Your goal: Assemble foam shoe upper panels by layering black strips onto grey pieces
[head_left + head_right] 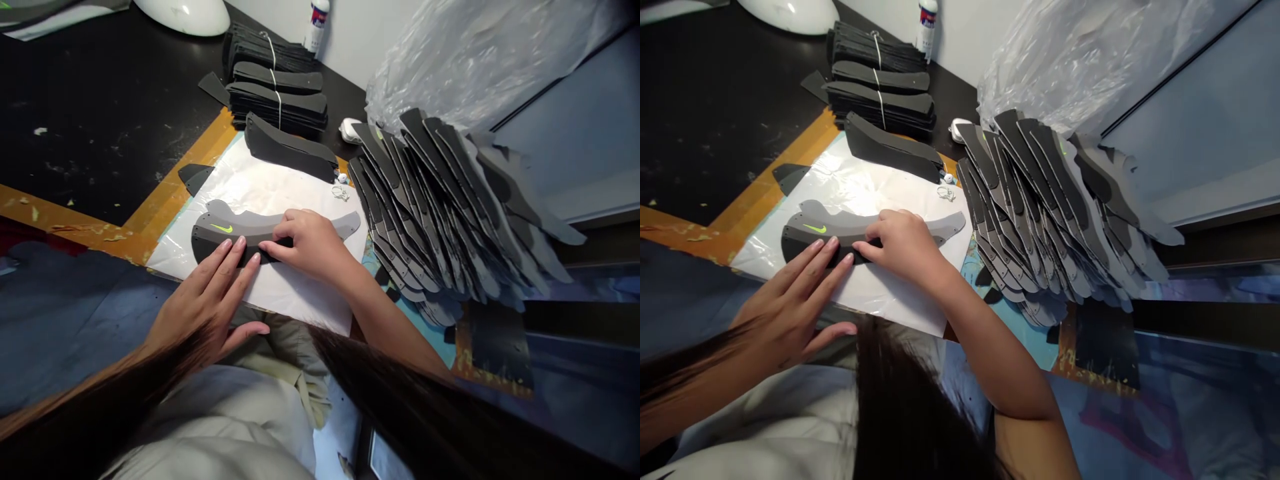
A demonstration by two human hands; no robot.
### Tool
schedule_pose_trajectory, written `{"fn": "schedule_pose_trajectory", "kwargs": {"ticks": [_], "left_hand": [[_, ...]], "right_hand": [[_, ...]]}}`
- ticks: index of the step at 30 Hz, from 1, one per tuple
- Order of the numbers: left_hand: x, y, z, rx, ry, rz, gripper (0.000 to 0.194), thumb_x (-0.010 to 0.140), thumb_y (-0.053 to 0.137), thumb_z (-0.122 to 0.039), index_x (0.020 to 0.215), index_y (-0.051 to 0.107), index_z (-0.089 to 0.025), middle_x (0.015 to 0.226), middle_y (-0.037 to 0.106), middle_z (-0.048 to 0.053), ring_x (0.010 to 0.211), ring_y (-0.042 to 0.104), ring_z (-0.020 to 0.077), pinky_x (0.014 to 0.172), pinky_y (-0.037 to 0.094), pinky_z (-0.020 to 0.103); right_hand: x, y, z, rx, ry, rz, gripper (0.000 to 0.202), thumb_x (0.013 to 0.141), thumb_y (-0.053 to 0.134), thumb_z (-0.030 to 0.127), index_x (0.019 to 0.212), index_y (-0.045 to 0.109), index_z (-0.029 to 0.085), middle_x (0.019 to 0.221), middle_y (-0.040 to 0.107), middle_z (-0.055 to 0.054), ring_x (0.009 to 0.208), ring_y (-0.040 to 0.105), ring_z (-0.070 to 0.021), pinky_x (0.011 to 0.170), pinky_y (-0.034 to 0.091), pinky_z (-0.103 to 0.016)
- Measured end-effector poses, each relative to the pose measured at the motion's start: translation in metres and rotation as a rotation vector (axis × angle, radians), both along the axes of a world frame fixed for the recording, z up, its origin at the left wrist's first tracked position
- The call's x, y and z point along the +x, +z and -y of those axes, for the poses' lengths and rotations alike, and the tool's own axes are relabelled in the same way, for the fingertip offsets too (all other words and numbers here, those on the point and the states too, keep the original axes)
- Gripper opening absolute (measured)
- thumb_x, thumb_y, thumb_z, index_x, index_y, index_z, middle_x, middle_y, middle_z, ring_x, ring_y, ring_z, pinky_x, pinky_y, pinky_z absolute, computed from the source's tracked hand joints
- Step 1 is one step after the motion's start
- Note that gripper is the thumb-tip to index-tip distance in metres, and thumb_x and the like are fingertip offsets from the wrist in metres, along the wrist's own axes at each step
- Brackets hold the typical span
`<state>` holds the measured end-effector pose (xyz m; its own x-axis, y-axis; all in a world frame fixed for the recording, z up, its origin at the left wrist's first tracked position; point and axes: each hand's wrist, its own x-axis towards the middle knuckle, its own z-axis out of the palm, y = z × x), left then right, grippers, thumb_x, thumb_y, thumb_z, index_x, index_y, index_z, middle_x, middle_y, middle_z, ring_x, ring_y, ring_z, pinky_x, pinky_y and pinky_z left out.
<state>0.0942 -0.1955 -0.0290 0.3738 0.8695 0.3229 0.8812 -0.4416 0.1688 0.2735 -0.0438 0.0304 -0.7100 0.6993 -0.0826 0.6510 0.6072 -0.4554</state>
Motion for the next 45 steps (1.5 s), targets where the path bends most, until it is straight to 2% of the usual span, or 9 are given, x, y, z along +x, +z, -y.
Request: {"fn": "schedule_pose_trajectory", "kwargs": {"ticks": [6,13,17,20,29,33,37,42,45], "left_hand": [[0.012,-0.002,-0.001,0.14,0.001,-0.116,0.091,0.109,0.036,-0.063,0.165,0.021,0.007,0.166,0.035,0.032,0.155,0.038,0.0428,0.126,0.033,0.052],[0.01,-0.003,-0.004,0.178,-0.009,-0.168,0.098,0.107,0.032,-0.069,0.165,0.017,0.009,0.163,0.038,0.034,0.149,0.046,0.0451,0.123,0.037,0.053],[0.011,-0.004,-0.004,0.188,-0.003,-0.19,0.096,0.108,0.03,-0.068,0.165,0.019,0.009,0.162,0.038,0.035,0.148,0.047,0.0467,0.12,0.041,0.054],[0.012,-0.005,-0.005,0.191,0.012,-0.19,0.096,0.108,0.031,-0.067,0.165,0.018,0.008,0.162,0.039,0.035,0.148,0.047,0.0465,0.119,0.042,0.054],[0.009,-0.007,-0.008,0.13,-0.015,-0.062,0.098,0.105,0.05,-0.062,0.17,0.008,-0.001,0.164,0.036,0.033,0.152,0.042,0.0464,0.123,0.042,0.058],[0.006,-0.009,-0.01,0.102,-0.031,-0.056,0.092,0.107,0.047,-0.058,0.17,0.011,-0.001,0.167,0.031,0.032,0.154,0.037,0.0474,0.124,0.04,0.06],[0.004,-0.011,-0.01,0.113,-0.028,-0.058,0.088,0.108,0.046,-0.056,0.17,0.013,-0.003,0.168,0.029,0.031,0.153,0.04,0.0474,0.123,0.041,0.059],[0.004,-0.006,-0.012,0.087,-0.046,-0.049,0.091,0.106,0.05,-0.058,0.17,0.015,-0.004,0.169,0.031,0.029,0.154,0.039,0.0453,0.126,0.038,0.056],[0.007,0.0,-0.017,0.082,-0.068,-0.033,0.087,0.107,0.044,-0.057,0.17,0.015,-0.003,0.169,0.033,0.027,0.155,0.039,0.0416,0.128,0.034,0.053]], "right_hand": [[-0.001,0.0,0.0,0.008,-0.01,0.013,0.024,0.1,0.072,0.035,0.089,0.082,0.016,0.088,0.063,-0.005,0.083,0.053,-0.0169,0.072,0.032,-0.029],[0.004,-0.002,-0.004,0.019,0.0,-0.051,0.026,0.098,0.072,0.034,0.08,0.075,0.015,0.085,0.065,-0.003,0.077,0.051,-0.0148,0.07,0.031,-0.028],[0.016,-0.002,-0.013,-0.047,0.019,-0.104,0.033,0.097,0.073,0.036,0.072,0.067,0.015,0.073,0.061,0.001,0.07,0.049,-0.0125,0.067,0.028,-0.027],[0.021,-0.002,-0.018,-0.085,0.016,-0.099,0.035,0.097,0.074,0.037,0.071,0.065,0.016,0.072,0.062,0.002,0.07,0.049,-0.0119,0.066,0.027,-0.027],[0.018,0.0,-0.017,-0.043,0.027,-0.046,0.035,0.099,0.07,0.036,0.072,0.064,0.017,0.074,0.062,0.002,0.07,0.046,-0.0124,0.067,0.025,-0.027],[0.016,0.001,-0.015,-0.019,-0.009,-0.034,0.036,0.099,0.07,0.039,0.072,0.064,0.017,0.074,0.062,0.002,0.07,0.046,-0.0128,0.066,0.024,-0.028],[0.015,0.002,-0.016,-0.039,-0.004,-0.03,0.038,0.1,0.069,0.039,0.07,0.063,0.017,0.072,0.061,0.003,0.068,0.044,-0.0122,0.065,0.024,-0.028],[0.015,0.003,-0.017,-0.043,-0.01,-0.015,0.038,0.101,0.068,0.039,0.071,0.064,0.017,0.072,0.061,0.003,0.068,0.044,-0.0123,0.066,0.024,-0.028],[0.015,0.002,-0.017,-0.045,-0.021,-0.016,0.037,0.1,0.068,0.039,0.071,0.064,0.017,0.071,0.06,0.003,0.068,0.044,-0.0123,0.066,0.024,-0.028]]}}
